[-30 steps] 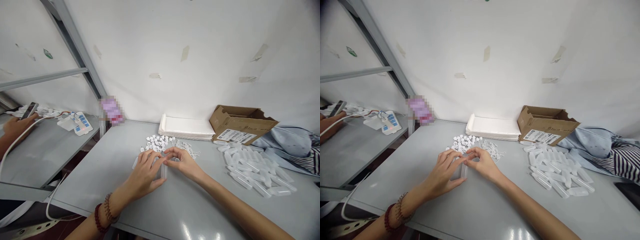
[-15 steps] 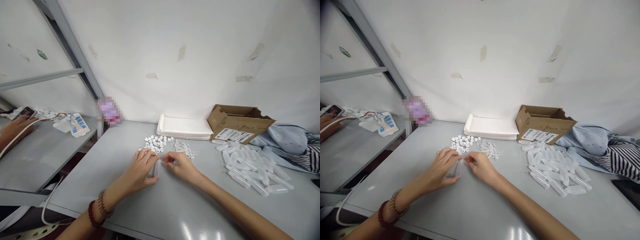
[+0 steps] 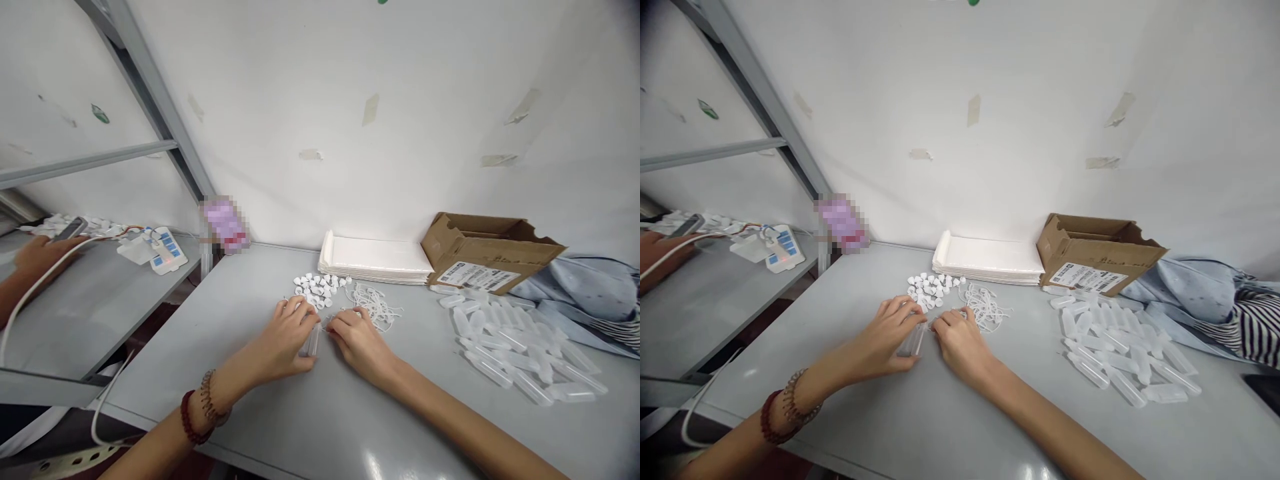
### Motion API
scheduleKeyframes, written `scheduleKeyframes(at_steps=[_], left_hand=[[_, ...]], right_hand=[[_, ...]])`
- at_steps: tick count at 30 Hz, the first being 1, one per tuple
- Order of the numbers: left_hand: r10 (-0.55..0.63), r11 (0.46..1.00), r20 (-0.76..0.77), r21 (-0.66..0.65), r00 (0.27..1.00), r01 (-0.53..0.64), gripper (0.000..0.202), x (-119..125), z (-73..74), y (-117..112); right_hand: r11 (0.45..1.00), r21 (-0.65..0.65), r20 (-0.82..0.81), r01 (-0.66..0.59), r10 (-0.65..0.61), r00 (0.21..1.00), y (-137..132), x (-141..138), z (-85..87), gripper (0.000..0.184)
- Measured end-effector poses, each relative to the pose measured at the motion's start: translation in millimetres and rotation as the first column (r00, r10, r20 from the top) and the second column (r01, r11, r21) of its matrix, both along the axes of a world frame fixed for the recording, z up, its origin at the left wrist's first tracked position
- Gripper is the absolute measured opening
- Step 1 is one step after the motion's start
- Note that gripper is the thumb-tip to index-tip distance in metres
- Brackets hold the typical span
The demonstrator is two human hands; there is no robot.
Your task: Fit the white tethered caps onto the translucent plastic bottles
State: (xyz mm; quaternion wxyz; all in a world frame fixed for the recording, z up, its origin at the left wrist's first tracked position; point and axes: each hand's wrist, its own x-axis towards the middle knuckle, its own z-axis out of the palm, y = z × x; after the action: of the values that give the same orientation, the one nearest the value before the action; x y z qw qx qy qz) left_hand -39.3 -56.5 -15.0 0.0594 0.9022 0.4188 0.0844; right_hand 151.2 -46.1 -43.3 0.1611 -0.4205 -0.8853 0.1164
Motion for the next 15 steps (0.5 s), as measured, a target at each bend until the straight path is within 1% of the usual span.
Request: scheduleKeyframes(at_steps=[3, 8, 15], left_hand=[[0.002, 1.0, -0.033, -0.002, 0.999, -0.002, 0.034, 1.1, 2.3, 0.7], [0.009, 0.999, -0.075, -0.044, 0.997, -0.013, 0.031, 3.1, 5.9, 2.1], [-0.01, 1.0, -0.052, -0.025, 0.999, 0.009, 0.031, -1.0, 0.0, 3.1]], right_hand=[[0.999, 0.038, 0.028, -0.008, 0.007, 1.0, 2.1, 0.1, -3.7, 0.023], [0.996, 0.09, 0.057, -0.019, 0.014, 0.998, 5.2, -0.6, -9.2, 0.025], [0.991, 0.127, 0.065, -0.035, 0.027, 0.998, 7.3, -1.3, -13.5, 0.027]])
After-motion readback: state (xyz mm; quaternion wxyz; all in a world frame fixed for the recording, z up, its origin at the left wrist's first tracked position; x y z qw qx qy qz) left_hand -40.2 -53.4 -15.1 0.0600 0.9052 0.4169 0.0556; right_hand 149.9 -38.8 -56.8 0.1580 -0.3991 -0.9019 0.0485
